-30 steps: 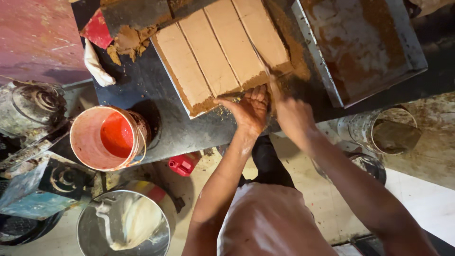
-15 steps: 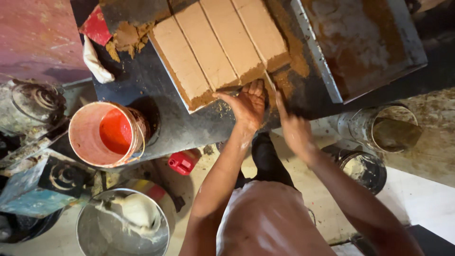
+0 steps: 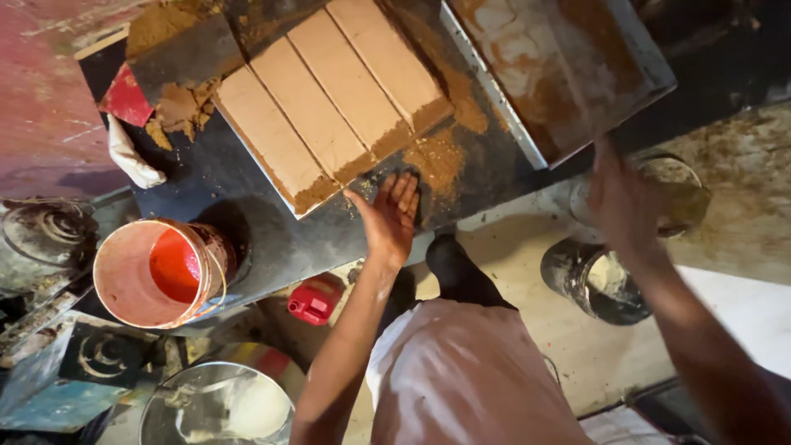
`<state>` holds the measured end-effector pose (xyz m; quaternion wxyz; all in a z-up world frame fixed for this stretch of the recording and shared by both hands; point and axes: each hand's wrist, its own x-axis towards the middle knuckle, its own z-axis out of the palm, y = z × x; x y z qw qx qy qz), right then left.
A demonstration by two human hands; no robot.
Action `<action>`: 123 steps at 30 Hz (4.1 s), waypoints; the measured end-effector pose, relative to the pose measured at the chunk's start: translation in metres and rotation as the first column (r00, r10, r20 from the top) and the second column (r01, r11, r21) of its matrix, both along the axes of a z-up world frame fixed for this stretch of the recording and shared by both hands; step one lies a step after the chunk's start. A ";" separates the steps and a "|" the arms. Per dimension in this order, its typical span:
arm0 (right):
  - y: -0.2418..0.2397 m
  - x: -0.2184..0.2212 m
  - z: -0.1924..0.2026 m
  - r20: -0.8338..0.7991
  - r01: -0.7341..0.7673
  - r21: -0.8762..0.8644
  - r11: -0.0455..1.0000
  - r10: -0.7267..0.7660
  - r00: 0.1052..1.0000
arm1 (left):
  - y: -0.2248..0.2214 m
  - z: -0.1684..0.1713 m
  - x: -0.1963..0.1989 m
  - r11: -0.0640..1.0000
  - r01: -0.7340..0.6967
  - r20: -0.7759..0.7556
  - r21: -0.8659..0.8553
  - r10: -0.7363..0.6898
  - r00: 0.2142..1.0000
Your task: The person scrapes powder into a metal tray, rubs the powder onto the edges of a confectionery block by hand, and cuts the block into a grid of pieces using a metal blade.
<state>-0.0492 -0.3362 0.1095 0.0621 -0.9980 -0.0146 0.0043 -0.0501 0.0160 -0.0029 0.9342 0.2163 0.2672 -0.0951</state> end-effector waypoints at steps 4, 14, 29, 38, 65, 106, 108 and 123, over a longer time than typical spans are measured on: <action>-0.030 0.121 -0.029 0.146 -0.065 -0.055 0.996 0.072 0.987 | -0.004 0.009 -0.011 0.982 -0.007 0.004 0.186 0.006 1.000; 0.002 0.152 -0.041 0.544 -0.583 0.353 0.732 0.347 0.764 | 0.099 -0.025 -0.050 0.417 -0.415 0.091 0.809 0.608 0.789; 0.125 0.199 -0.137 -0.062 -0.185 0.651 0.736 0.294 0.954 | 0.163 -0.010 0.010 0.648 0.094 -0.400 0.756 0.344 0.850; 0.123 0.213 -0.161 -0.199 0.042 0.753 0.657 0.166 0.966 | 0.174 -0.028 0.026 0.734 0.104 -0.396 0.672 0.237 0.887; 0.120 0.207 -0.193 -0.187 0.126 0.824 0.552 0.054 0.981 | 0.208 -0.069 0.012 0.947 -0.084 -0.264 0.309 0.170 0.949; 0.150 0.082 -0.063 -0.693 0.838 0.546 -0.017 0.553 0.462 | 0.048 -0.072 0.065 0.865 -0.220 0.194 -0.452 0.336 0.922; 0.139 0.096 -0.087 -0.632 0.799 0.598 -0.066 0.574 0.520 | 0.048 -0.072 0.063 0.866 -0.217 0.191 -0.451 0.331 0.924; 0.159 0.088 -0.065 -0.521 0.492 0.699 -0.519 0.102 0.848 | 0.055 -0.061 0.099 0.892 -0.111 0.178 -0.439 0.207 0.962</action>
